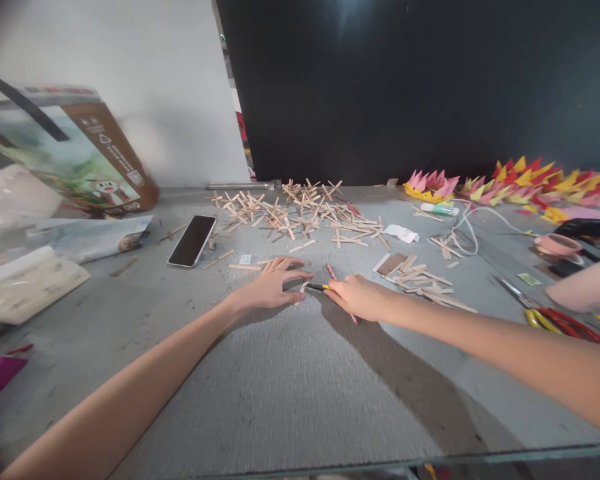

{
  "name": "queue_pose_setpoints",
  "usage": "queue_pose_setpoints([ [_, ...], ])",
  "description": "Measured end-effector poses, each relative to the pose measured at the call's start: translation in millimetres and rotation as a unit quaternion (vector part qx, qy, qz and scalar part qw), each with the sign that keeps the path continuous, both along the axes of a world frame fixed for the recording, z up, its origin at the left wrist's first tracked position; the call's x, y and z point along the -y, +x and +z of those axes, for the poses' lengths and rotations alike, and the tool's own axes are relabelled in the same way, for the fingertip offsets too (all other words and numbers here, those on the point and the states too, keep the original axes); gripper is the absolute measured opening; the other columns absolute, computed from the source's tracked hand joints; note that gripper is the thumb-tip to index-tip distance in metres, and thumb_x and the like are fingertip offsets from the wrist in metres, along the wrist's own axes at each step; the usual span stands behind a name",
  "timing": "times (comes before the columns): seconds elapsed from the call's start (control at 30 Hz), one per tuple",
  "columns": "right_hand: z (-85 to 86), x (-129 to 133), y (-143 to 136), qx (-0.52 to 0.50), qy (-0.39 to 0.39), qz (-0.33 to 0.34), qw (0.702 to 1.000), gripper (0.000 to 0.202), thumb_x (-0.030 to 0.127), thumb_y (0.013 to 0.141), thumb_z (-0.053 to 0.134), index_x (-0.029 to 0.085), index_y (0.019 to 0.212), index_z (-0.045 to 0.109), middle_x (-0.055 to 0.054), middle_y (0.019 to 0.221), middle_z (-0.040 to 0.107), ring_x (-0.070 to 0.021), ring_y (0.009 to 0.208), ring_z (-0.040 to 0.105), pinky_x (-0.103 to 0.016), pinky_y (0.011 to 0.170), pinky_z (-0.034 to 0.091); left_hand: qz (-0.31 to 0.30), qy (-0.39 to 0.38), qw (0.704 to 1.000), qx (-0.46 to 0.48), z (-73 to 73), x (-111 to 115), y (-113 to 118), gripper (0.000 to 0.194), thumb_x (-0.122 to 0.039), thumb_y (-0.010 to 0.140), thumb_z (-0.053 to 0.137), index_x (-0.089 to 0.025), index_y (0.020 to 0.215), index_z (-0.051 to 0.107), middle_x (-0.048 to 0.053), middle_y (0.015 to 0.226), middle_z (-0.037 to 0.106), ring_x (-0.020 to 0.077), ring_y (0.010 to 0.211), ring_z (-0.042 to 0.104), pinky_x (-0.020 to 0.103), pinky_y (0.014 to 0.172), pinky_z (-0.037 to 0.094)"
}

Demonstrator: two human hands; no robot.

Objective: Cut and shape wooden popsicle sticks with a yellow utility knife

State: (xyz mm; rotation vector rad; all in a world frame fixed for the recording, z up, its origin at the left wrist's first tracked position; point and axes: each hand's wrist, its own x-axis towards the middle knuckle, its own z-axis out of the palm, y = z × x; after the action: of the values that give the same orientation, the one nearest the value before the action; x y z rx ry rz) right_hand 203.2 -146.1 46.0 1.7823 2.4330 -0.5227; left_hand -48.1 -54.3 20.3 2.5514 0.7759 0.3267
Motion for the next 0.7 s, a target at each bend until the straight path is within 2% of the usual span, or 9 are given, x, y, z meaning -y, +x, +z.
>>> queue_pose_setpoints([
  [0.4,-1.5,-1.0,1.1,0.001,-0.004,0.007,1.000,0.039,0.041,0.109,0.035,0.018,0.098,0.064,0.000,0.045,0.060,-0.0142,0.041,0.056,-0.024,0.049,0.031,-0.001,0.003,1.000,-0.004,0.1,-0.2,0.0,0.053,-0.059,0.091,0.064,-0.037,0.140,0.065,0.008,0.154,0.048,0.0368,0.142,0.037,0.057,0.120,0.031],
  [0.53,-3.2,-4.5,2.5,0.011,-0.035,0.003,0.999,0.039,0.042,0.108,0.037,0.017,0.103,0.065,-0.001,0.050,0.063,-0.0149,0.043,0.059,-0.024,0.047,0.029,-0.003,0.008,1.000,0.004,-1.4,-1.1,0.6,0.060,-0.060,0.091,0.064,-0.038,0.146,0.059,0.008,0.153,0.048,0.0363,0.142,0.037,0.056,0.120,0.031],
  [0.7,-1.0,-8.2,0.2,0.056,-0.030,-0.003,0.998,0.038,0.046,0.108,0.038,0.019,0.101,0.064,0.000,0.050,0.061,-0.0144,0.042,0.059,-0.023,0.045,0.028,-0.008,0.002,1.000,-0.007,-3.1,-2.6,1.2,0.063,-0.059,0.091,0.064,-0.037,0.149,0.055,0.008,0.155,0.046,0.0366,0.144,0.035,0.057,0.121,0.028],
])
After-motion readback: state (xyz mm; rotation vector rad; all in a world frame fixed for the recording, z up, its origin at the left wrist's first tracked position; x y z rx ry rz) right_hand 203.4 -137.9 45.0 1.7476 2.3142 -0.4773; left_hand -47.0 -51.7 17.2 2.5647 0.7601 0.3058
